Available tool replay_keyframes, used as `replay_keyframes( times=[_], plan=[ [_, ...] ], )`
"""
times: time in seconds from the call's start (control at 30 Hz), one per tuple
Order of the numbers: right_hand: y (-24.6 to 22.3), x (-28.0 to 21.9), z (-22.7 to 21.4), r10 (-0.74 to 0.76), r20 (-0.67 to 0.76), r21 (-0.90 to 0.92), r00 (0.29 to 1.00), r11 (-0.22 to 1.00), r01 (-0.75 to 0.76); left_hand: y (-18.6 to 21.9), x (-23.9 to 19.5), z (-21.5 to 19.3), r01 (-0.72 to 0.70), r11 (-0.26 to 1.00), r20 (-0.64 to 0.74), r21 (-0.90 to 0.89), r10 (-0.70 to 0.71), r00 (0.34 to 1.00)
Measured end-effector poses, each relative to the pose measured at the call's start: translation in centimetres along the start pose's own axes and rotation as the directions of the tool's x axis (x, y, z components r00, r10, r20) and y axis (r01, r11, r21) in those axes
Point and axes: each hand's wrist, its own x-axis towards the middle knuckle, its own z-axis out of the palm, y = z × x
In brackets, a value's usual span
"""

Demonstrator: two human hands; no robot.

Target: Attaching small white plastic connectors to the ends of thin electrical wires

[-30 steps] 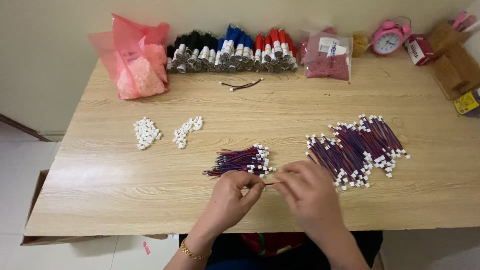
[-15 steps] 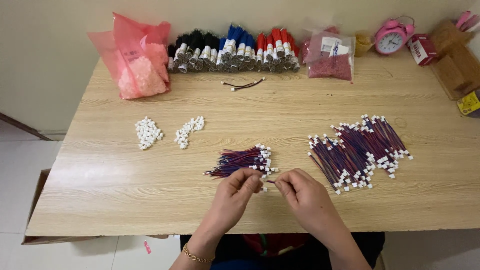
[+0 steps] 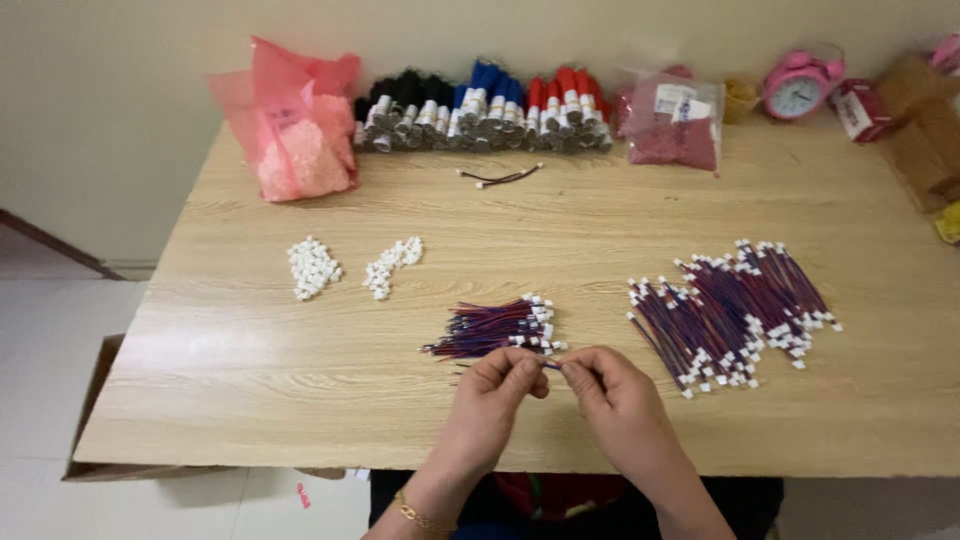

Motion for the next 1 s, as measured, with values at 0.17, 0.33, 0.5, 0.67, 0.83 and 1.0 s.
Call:
replay_keyframes(
  times=[0.17, 0.33, 0.5, 0.67, 0.83, 1.0],
  plan=[
    [1.7, 0.3, 0.8, -0.176, -0.016, -0.106, 0.984, 0.979, 0.173, 1.7, -1.1, 0.7, -0.451, 0.648, 0.039, 0.614, 0.546, 0.837],
    [2.9, 1.0, 0.8, -0.169, 0.087, -0.209, 0.982, 0.960, 0.184, 2.2, -0.8, -0.1, -0.507, 0.477, 0.150, 0.718, 0.606, 0.781],
    [3.7, 1.4, 1.0, -0.185, -0.023, -0.106, 0.983, 0.978, 0.181, 0.6, 2.2, -4.3, -0.294, 0.718, 0.006, 0.631, 0.375, 0.927],
    [3.3, 0.8, 1.0, 0.029, -0.104, 0.049, 0.994, 0.998, -0.024, 6.0, 5.3, -10.9, 0.320, 0.582, -0.451, 0.748, 0.092, 0.888],
    [3.8, 1.0, 2.1, 0.042, -0.076, 0.091, 0.996, 0.995, -0.035, 3.2, 8.3, -15.7, 0.454, 0.361, -0.540, 0.814, 0.184, 0.822],
    [2.1, 0.9, 2.0, 0.062, -0.042, 0.066, 0.997, 0.996, -0.059, 1.2, 9.7, -17.2, 0.428, 0.320, -0.516, 0.845, 0.280, 0.810]
  ],
)
